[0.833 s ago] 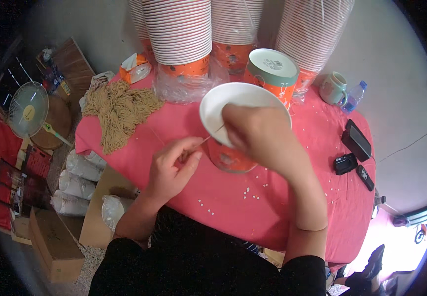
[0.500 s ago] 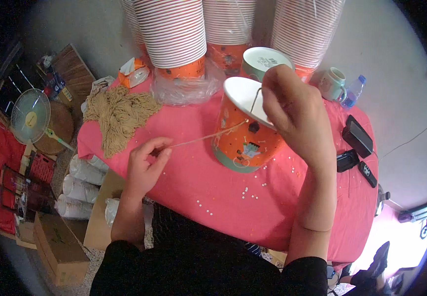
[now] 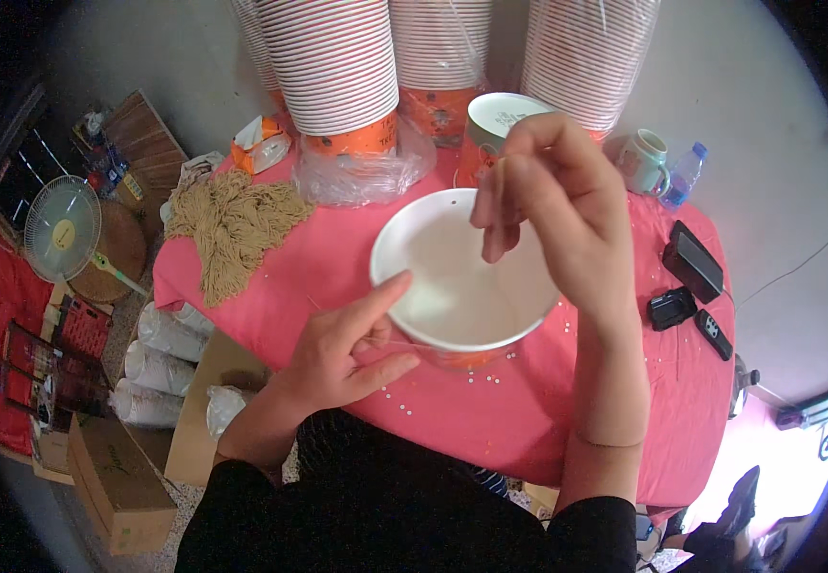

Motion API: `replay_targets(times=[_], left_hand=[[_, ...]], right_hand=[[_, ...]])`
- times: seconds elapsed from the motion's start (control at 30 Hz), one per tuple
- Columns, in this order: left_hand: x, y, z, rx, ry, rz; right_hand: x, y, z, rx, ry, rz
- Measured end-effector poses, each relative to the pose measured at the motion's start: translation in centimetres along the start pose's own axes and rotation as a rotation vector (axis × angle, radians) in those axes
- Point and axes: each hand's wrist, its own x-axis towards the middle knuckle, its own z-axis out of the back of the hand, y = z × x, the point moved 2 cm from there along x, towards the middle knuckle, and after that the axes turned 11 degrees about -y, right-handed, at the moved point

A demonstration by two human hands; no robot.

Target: Attaching cord handles to decorative paper buckets by threading them through pre-cut holes.

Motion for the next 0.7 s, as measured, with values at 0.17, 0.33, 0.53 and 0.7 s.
replay_targets(times=[0.17,0.33,0.53,0.7], left_hand=[[0.8,1.0,-0.7,0.045,0.041,-0.097],[1.7,5.7,1.8,-0.107,-0.062,0.143],[4.8,8.0,4.0,0.133,-0.143,0.084],[5.9,8.2,4.8,0.201,-0.076,0.086]], right_hand=[[0.6,0.8,1.6,0.15,-0.029,0.089],[1.4,2.2,4.3,0.317,-0.131,0.12],[2.8,1.2,8.8,0.413,-0.208,0.142],[3.1,0.7,9.7,0.138,-0.403,0.112]])
